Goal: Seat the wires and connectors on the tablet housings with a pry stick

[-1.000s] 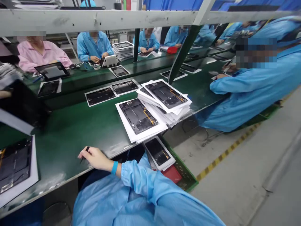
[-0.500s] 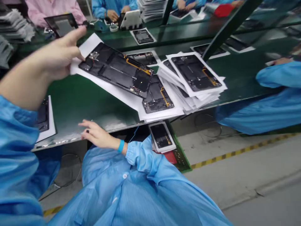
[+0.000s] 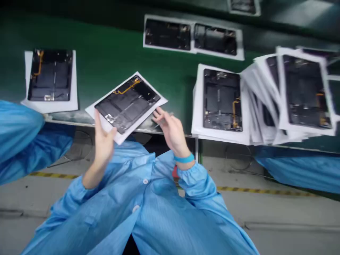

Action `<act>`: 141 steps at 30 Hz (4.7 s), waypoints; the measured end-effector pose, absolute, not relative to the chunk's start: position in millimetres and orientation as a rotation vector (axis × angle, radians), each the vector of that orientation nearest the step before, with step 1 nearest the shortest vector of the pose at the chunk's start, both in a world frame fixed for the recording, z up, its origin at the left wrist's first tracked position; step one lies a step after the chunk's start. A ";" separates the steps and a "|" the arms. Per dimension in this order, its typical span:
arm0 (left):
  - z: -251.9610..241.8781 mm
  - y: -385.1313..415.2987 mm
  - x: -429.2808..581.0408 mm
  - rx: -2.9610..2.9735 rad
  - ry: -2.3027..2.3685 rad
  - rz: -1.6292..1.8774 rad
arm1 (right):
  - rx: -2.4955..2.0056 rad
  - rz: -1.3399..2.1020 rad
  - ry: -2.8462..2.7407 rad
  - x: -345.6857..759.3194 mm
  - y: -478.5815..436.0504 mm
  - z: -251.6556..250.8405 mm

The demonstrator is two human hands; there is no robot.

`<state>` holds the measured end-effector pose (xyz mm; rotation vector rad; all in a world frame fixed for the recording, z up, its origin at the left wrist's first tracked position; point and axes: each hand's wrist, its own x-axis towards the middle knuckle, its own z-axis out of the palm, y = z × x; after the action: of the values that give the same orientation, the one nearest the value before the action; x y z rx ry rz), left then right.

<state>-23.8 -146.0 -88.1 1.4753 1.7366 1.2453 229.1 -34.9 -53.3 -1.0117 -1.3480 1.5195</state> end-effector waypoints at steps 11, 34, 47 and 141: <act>-47.1 -186.0 2.2 1.475 1.400 0.849 | -1.082 1.098 -1.469 232.7 21.5 -63.6; -70.3 -130.3 -9.8 2.570 1.613 0.635 | -0.991 0.957 -2.012 244.1 -33.6 -51.9; -69.4 -108.9 -5.6 2.421 1.486 0.630 | -0.971 0.783 -2.225 253.6 -26.6 -60.5; -41.0 -56.8 -29.0 2.656 1.013 0.390 | -0.889 0.855 -2.082 235.8 -29.6 -73.4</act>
<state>-29.0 -56.8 -41.0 2.6560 1.0129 0.3905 235.8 -29.6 -73.4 -0.8891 -2.0817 0.8549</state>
